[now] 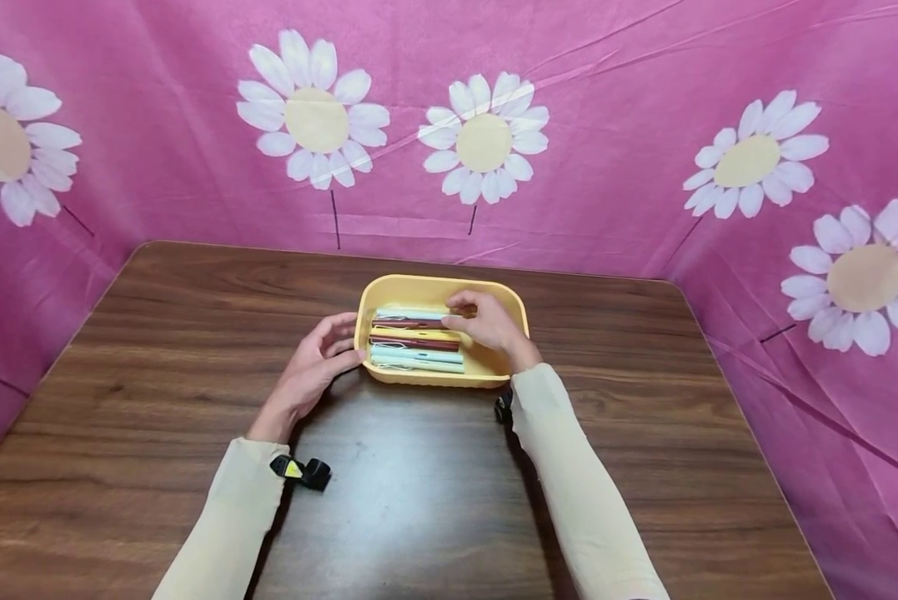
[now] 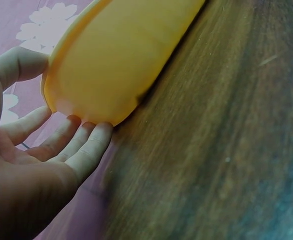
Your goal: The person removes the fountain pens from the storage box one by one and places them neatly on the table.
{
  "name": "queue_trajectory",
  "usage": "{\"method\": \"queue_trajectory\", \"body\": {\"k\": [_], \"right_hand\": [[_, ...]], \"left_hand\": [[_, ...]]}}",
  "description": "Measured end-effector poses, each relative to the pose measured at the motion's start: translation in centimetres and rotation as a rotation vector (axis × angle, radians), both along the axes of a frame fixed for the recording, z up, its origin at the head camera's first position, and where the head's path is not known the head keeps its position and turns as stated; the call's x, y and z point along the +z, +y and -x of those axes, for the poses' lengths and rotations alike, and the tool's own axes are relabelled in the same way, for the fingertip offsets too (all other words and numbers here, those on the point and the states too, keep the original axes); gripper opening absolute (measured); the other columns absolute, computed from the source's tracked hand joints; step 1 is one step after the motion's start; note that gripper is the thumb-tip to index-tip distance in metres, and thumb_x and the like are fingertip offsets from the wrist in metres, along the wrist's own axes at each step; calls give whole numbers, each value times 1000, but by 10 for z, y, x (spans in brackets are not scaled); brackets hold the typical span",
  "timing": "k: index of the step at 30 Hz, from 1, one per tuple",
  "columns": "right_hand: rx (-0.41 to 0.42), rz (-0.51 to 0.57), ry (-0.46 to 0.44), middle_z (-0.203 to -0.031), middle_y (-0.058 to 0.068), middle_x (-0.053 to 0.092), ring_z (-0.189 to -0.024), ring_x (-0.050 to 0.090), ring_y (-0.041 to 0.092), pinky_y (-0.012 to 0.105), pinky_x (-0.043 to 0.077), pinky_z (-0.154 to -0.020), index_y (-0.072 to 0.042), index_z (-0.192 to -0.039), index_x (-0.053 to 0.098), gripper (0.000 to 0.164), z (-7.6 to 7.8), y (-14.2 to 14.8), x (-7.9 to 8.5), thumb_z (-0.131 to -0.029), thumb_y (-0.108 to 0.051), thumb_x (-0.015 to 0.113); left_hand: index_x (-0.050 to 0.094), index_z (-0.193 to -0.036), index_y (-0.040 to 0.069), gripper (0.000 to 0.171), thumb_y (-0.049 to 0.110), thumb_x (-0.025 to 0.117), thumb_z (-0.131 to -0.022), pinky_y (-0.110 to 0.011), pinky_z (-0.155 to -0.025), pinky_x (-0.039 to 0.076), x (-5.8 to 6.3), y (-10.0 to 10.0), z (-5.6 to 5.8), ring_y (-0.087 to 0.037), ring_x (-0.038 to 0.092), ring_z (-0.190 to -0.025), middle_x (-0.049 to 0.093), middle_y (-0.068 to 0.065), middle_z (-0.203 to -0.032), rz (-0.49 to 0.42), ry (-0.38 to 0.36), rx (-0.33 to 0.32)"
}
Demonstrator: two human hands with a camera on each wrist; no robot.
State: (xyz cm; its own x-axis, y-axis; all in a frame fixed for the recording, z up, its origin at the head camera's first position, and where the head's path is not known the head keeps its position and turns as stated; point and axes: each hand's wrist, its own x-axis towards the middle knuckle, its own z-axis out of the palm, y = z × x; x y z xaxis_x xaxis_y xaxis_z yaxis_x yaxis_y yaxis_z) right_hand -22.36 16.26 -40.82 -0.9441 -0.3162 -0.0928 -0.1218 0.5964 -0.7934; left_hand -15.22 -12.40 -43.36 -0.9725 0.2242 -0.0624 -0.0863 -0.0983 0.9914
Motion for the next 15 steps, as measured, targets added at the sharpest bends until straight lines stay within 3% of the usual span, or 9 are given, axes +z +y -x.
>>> {"method": "queue_trajectory", "body": {"k": [4,7,11,15], "right_hand": [[67,-103,22,-125,16,66,-109,59,30,41,50,-98,2,-127,66,39,0,0,-1,-95,-18,72],[98,-150,41,-114,15,68,-101,60,28,38,51,-91,2,-121,68,30,0,1,-3,-95,-14,71],[98,-168,59,-97,10,67,-90,59,23,32,51,-82,2,-109,71,16,1,2,-5,-95,-7,70],[88,-144,37,-91,8,66,-85,58,20,28,49,-76,0,-103,72,10,2,3,-6,-95,-5,69]], "left_hand": [[38,-148,-4,64,-8,65,-90,-21,-91,52,0,0,0,-37,52,-124,45,-28,-142,-6,0,4],[38,-148,-4,64,-8,65,-90,-21,-91,52,-1,1,-1,-37,52,-123,45,-28,-142,-12,-2,-1],[39,-148,-4,64,-8,65,-90,-21,-92,52,-2,1,0,-35,53,-122,46,-28,-142,-14,3,0],[38,-148,-5,64,-6,66,-91,-21,-93,51,-3,1,0,-36,52,-124,45,-28,-142,-9,9,-5]]}}
